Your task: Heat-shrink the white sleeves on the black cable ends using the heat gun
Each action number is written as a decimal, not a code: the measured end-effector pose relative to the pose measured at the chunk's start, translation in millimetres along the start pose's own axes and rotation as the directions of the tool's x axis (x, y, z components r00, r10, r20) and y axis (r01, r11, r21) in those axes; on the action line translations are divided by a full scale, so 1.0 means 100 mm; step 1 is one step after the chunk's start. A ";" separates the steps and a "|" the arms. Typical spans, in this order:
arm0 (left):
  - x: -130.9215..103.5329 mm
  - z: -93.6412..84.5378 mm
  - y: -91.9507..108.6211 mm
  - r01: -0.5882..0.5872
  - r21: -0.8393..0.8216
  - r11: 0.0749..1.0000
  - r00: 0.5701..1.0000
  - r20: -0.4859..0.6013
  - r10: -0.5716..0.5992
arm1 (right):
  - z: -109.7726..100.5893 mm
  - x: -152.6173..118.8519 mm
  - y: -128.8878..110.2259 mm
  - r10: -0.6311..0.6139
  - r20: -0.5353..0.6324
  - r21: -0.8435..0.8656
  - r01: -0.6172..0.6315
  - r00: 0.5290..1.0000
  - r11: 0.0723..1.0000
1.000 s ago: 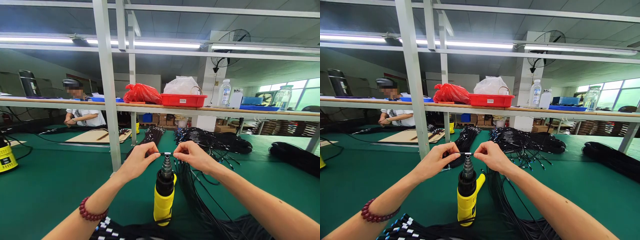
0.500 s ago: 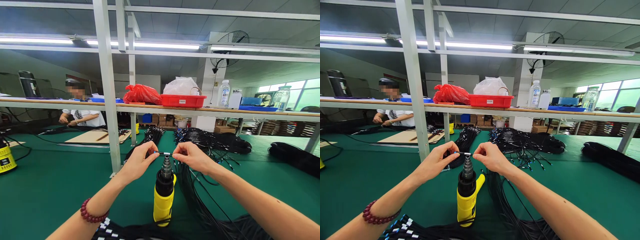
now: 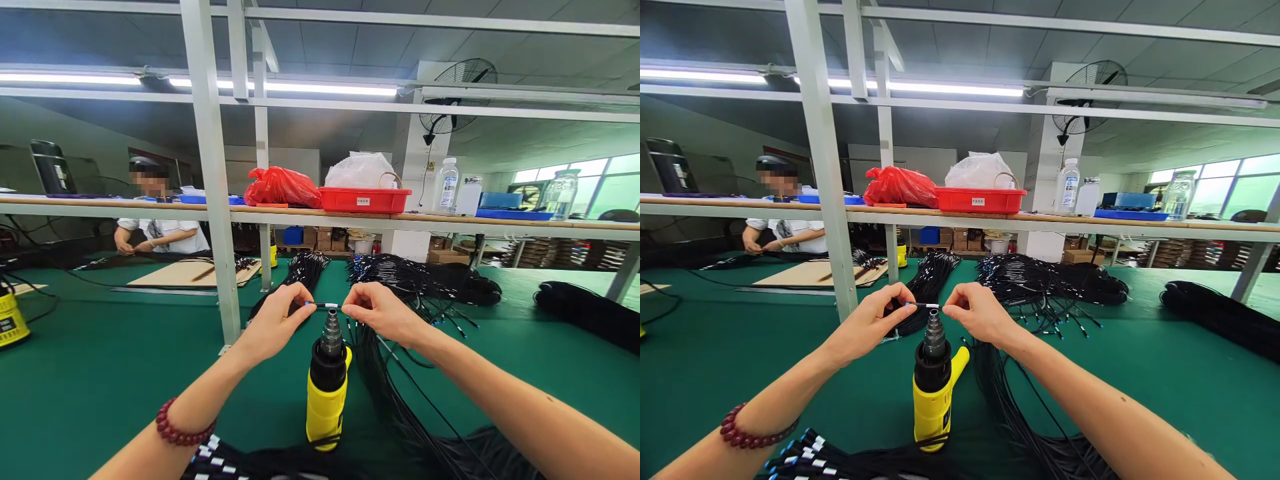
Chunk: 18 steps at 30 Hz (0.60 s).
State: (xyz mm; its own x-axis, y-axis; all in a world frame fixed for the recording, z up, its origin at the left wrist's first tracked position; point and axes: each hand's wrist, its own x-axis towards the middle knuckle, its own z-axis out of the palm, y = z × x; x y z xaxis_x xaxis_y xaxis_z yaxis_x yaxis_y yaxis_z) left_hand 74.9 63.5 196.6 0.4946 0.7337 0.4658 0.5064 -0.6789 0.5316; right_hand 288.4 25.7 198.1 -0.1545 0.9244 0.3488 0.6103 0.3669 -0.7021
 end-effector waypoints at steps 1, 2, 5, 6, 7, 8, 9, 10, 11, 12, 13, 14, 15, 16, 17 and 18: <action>0.00 0.00 0.00 0.000 0.000 1.000 1.000 -0.007 0.000 | 0.00 0.00 0.00 0.004 -0.003 0.000 -0.004 1.000 1.000; 0.01 0.00 0.00 -0.001 0.000 1.000 1.000 -0.009 0.001 | 0.00 -0.01 0.00 0.009 0.003 -0.001 -0.009 1.000 1.000; 0.02 0.01 -0.01 -0.003 -0.019 1.000 1.000 0.025 0.003 | -0.02 -0.03 -0.01 0.008 0.064 -0.014 -0.007 0.998 1.000; 0.02 0.02 -0.01 0.001 -0.029 1.000 0.999 0.039 0.001 | -0.02 -0.03 0.00 0.000 0.085 -0.021 0.002 0.996 1.000; 0.02 0.02 -0.01 0.004 -0.036 0.999 0.999 0.050 -0.002 | -0.03 -0.04 0.00 -0.009 0.097 -0.027 0.012 0.995 1.000; 0.02 0.02 -0.02 0.007 -0.037 0.999 0.998 0.055 -0.005 | -0.03 -0.04 0.00 -0.016 0.099 -0.031 0.019 0.995 0.999; 0.01 0.02 -0.01 0.008 -0.034 0.999 0.999 0.053 -0.006 | -0.04 -0.04 0.01 -0.019 0.092 -0.028 0.021 0.996 0.999; 0.01 0.03 -0.01 0.005 -0.032 0.999 0.999 0.048 -0.004 | -0.04 -0.04 0.02 -0.017 0.078 -0.020 0.019 0.997 1.000; 0.01 0.03 0.00 -0.002 -0.031 1.000 0.999 0.039 0.003 | -0.04 -0.03 0.02 -0.015 0.060 -0.009 0.015 0.998 1.000; 0.01 0.04 0.01 -0.010 -0.031 0.999 1.000 0.028 0.011 | -0.04 -0.03 0.03 -0.012 0.040 0.001 0.012 0.999 1.000; 0.00 0.04 0.02 -0.016 -0.034 0.999 1.000 0.016 0.017 | -0.04 -0.03 0.04 -0.011 0.023 0.010 0.011 1.000 1.000; 0.00 0.05 0.03 -0.021 -0.041 0.999 1.000 0.007 0.022 | -0.04 -0.03 0.04 -0.010 0.009 0.018 0.010 1.000 1.000; 0.00 0.05 0.04 -0.026 -0.046 0.999 1.000 -0.003 0.026 | -0.04 -0.03 0.04 -0.010 -0.002 0.021 0.010 1.000 1.000; 0.01 0.05 0.05 -0.029 -0.047 0.998 1.000 -0.013 0.029 | -0.04 -0.03 0.04 -0.008 -0.014 0.020 0.008 1.000 1.000; 0.01 0.05 0.06 -0.031 -0.043 0.999 0.999 -0.021 0.030 | -0.04 -0.03 0.03 -0.005 -0.018 0.019 0.005 1.000 1.000; 0.01 0.05 0.06 -0.034 -0.035 0.999 0.999 -0.027 0.033 | -0.04 -0.03 0.02 0.002 -0.013 0.020 -0.002 1.000 1.000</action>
State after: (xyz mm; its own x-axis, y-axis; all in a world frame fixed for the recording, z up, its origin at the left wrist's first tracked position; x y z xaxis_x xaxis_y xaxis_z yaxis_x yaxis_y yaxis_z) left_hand 81.8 59.4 197.0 0.4917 0.7116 0.5020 0.4641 -0.7019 0.5404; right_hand 293.0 23.0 197.5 -0.1433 0.9238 0.3550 0.5948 0.3671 -0.7152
